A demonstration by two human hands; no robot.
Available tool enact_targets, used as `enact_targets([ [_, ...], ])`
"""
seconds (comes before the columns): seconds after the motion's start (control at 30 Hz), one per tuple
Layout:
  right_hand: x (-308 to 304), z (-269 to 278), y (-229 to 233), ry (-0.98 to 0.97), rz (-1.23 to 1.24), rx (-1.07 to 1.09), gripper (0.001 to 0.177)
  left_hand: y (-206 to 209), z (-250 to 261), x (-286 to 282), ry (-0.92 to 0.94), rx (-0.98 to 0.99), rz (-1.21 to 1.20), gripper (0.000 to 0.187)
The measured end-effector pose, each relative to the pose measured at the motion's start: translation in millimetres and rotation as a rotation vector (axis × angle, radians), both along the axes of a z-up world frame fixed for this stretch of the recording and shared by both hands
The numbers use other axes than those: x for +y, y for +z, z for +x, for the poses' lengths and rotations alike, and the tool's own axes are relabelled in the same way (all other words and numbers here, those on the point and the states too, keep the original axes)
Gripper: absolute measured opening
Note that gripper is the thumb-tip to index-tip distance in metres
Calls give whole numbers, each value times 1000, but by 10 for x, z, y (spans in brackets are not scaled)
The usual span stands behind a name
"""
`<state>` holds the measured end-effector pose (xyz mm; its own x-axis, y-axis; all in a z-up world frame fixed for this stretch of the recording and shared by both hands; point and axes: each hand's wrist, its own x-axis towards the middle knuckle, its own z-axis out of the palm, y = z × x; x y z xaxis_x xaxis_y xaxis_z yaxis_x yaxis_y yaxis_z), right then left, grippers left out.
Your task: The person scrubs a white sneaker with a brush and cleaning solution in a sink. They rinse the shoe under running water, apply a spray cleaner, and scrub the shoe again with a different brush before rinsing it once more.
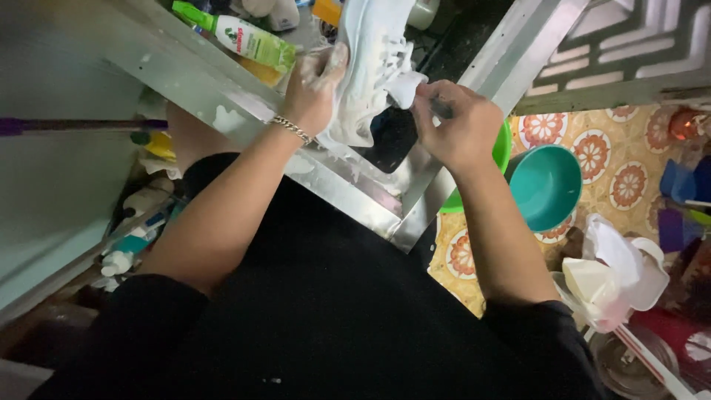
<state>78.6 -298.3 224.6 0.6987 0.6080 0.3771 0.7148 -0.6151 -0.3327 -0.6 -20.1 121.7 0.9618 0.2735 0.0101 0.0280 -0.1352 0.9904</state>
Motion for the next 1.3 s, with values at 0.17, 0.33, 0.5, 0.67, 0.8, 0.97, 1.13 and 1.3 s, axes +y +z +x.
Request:
enact_targets([
  [0.17,214,-333,326,287,-6,200,18,-650,56,45,29,-326,651,29],
  [0.33,-62,368,277,203,-22,233,14,77,95,-10,-29,98,-105,59],
  [0.5,151,188,188,655,-11,346,26,468,19,-81,-128,261,-121,55],
  [0.67,-146,661,-52,531,-20,269,11,307,39,-28,-113,224,-134,55],
  [0.8,195,299,36,759,63,318,24,-913,124,-25,-249,21,528,47],
  [0.97,-131,608,-1,485,-16,279,12,349,60,-11,-58,176,-142,55],
  [1.13,-100,249,-69,611,84,374,25,287,33,-48,-3,326,-151,56],
  [1.3,-229,3,102,328,5,427,12,266,-46,-125,37,335,9,69],
])
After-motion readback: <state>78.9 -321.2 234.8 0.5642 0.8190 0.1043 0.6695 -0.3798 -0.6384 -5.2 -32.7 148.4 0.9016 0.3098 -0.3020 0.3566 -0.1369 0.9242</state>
